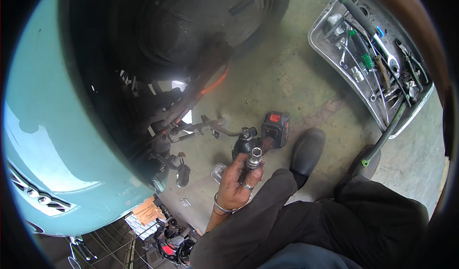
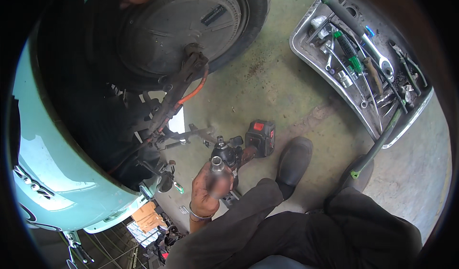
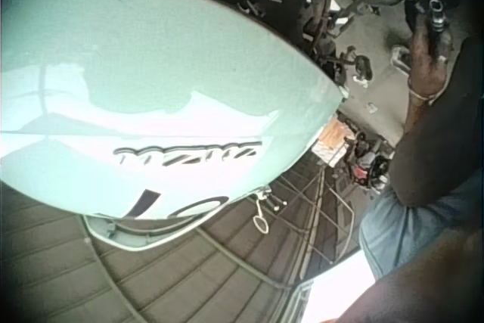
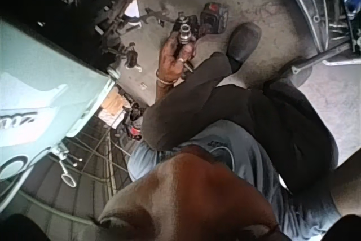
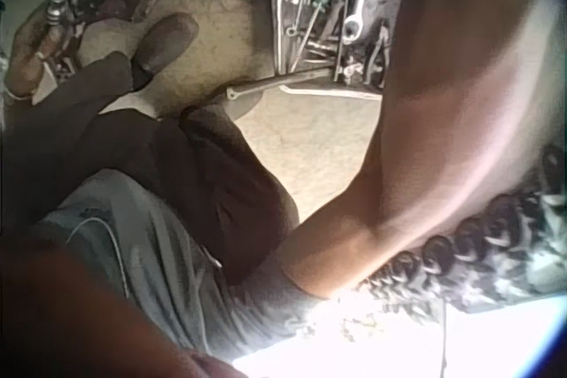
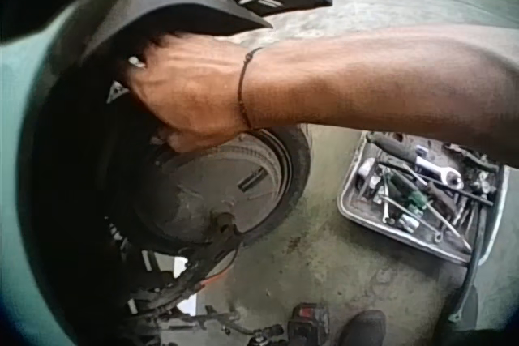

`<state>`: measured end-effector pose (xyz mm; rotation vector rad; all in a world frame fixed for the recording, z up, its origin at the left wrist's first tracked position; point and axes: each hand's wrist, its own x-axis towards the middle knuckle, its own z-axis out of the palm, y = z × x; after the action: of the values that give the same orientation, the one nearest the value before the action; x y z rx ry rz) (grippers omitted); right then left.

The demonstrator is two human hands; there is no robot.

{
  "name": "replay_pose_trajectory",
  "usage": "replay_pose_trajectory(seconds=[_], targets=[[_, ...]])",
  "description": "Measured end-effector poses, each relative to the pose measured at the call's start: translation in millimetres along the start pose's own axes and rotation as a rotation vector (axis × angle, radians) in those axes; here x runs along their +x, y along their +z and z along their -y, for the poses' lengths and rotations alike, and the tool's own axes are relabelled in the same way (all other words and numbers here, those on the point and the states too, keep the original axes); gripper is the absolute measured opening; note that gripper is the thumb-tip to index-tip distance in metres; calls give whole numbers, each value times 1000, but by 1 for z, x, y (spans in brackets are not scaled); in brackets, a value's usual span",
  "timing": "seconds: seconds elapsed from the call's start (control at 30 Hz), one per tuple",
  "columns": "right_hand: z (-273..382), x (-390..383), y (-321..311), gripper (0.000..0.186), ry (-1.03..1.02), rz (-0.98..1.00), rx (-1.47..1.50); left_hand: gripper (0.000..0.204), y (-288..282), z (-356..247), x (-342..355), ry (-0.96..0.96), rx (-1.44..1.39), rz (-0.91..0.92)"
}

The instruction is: The person works on the rear wheel and motor assembly of a scooter, using a power drill and various wrenches to remove and adjust components while picking tools from a metal tray.

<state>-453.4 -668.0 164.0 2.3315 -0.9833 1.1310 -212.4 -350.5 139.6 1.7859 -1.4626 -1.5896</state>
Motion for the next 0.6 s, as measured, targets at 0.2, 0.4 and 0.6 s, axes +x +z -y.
replay_pose_trajectory(seconds=[0.2,0.4,0.6], targets=[[29,56,47,26,-147,45,247,35,14,-1,17,35,-59,-4],[14,74,57,22,-161,32,176,33,9,6,20,44,-77,-51],[-24,44,85,19,-362,-238,-82,29,1,6,9,100,-73,-73]])
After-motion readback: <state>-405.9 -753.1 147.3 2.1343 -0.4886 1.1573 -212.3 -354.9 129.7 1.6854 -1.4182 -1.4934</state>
